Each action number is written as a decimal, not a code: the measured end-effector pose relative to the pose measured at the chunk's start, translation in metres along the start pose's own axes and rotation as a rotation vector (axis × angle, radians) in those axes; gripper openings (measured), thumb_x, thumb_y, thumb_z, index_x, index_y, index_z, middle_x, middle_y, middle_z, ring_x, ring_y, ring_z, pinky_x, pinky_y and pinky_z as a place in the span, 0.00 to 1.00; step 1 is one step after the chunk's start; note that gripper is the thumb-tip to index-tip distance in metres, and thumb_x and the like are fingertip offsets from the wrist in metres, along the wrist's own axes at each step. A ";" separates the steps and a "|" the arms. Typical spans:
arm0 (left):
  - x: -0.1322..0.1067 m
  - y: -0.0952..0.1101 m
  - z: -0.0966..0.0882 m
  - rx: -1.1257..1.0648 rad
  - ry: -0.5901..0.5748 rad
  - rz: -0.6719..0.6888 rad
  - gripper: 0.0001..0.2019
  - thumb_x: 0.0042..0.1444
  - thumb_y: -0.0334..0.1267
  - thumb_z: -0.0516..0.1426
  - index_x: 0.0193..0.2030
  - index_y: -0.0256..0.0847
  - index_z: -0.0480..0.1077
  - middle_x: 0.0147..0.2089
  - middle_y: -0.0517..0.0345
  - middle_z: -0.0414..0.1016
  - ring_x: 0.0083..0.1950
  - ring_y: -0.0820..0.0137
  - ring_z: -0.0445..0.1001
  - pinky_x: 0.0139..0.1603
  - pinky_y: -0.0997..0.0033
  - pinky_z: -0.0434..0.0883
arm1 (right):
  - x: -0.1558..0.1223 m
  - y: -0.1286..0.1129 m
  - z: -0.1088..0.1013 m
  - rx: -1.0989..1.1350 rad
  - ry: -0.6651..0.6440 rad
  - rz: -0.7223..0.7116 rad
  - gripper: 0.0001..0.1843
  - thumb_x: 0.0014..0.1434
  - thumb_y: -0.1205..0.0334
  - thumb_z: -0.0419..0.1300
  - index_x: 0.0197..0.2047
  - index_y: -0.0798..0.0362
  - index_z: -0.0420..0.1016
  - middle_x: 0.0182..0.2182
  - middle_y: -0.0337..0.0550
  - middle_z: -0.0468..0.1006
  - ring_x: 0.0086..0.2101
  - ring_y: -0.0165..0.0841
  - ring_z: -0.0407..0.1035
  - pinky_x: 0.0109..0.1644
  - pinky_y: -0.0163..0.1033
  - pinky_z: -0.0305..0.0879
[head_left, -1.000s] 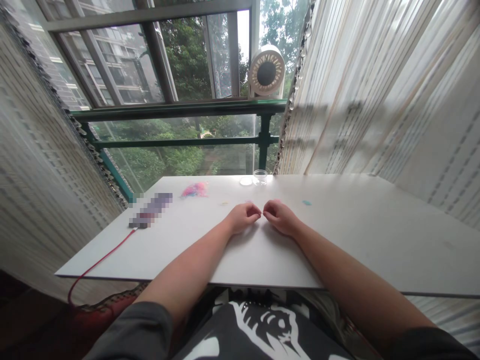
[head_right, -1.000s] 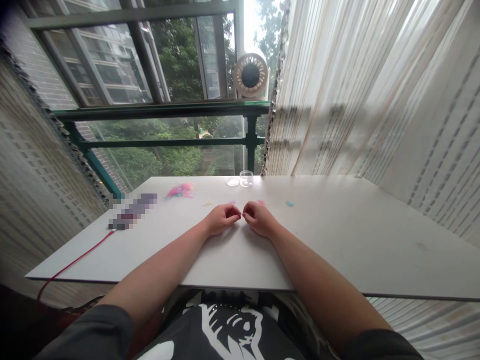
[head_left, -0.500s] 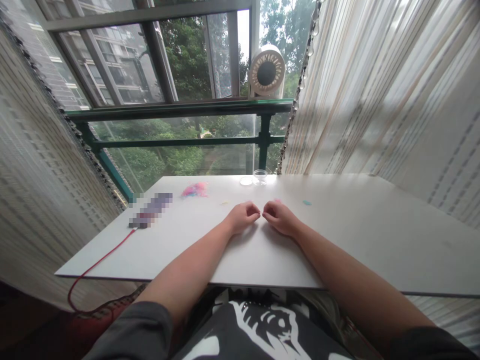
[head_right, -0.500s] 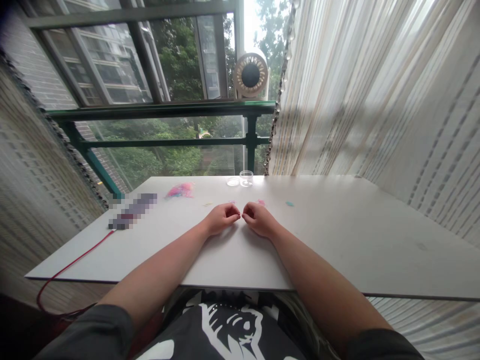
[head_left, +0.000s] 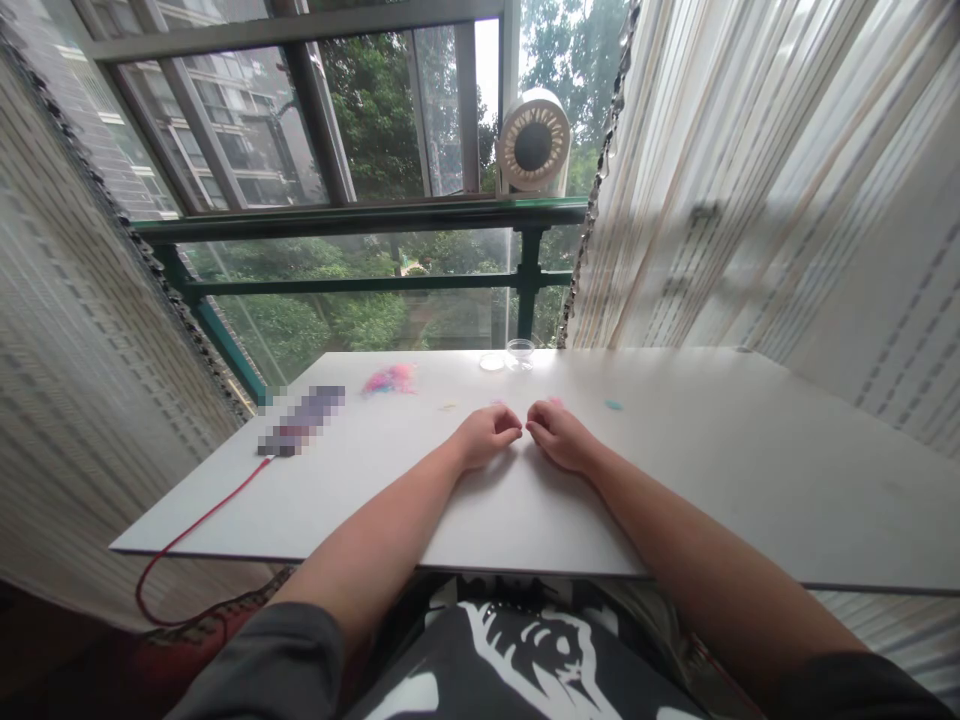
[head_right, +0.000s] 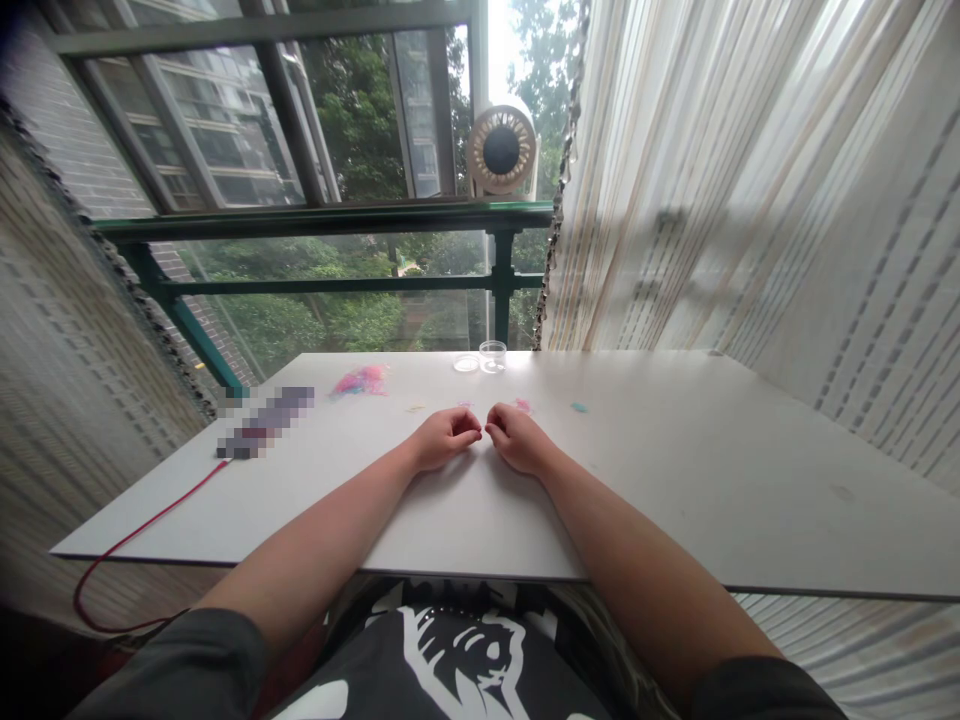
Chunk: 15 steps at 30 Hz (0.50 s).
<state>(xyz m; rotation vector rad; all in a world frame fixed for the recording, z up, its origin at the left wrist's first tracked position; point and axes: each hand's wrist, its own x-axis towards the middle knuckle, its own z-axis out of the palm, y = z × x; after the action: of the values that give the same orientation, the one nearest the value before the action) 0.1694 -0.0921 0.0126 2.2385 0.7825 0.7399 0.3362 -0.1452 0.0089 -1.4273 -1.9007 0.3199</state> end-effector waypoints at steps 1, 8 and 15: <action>0.000 0.000 0.000 -0.005 -0.009 0.000 0.10 0.48 0.41 0.54 0.33 0.36 0.70 0.29 0.58 0.71 0.30 0.73 0.67 0.33 0.74 0.64 | 0.000 0.000 0.000 -0.005 0.002 0.002 0.04 0.52 0.64 0.49 0.27 0.53 0.60 0.21 0.36 0.67 0.25 0.28 0.58 0.38 0.38 0.55; 0.001 -0.001 0.002 -0.142 -0.073 -0.009 0.07 0.48 0.37 0.53 0.33 0.37 0.67 0.30 0.59 0.73 0.31 0.74 0.68 0.36 0.73 0.64 | 0.002 0.002 0.003 -0.044 0.049 -0.009 0.04 0.52 0.64 0.48 0.27 0.53 0.59 0.22 0.37 0.67 0.27 0.30 0.58 0.36 0.37 0.54; 0.001 -0.003 0.004 -0.253 -0.090 0.000 0.05 0.48 0.33 0.53 0.33 0.37 0.64 0.29 0.59 0.71 0.32 0.74 0.68 0.37 0.73 0.64 | 0.006 0.015 -0.002 -0.057 0.123 0.091 0.05 0.52 0.62 0.47 0.28 0.52 0.60 0.23 0.38 0.67 0.26 0.30 0.59 0.31 0.35 0.53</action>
<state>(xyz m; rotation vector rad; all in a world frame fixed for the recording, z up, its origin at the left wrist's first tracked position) 0.1723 -0.0910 0.0083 2.0284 0.6090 0.6922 0.3472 -0.1346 0.0042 -1.5387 -1.7616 0.2172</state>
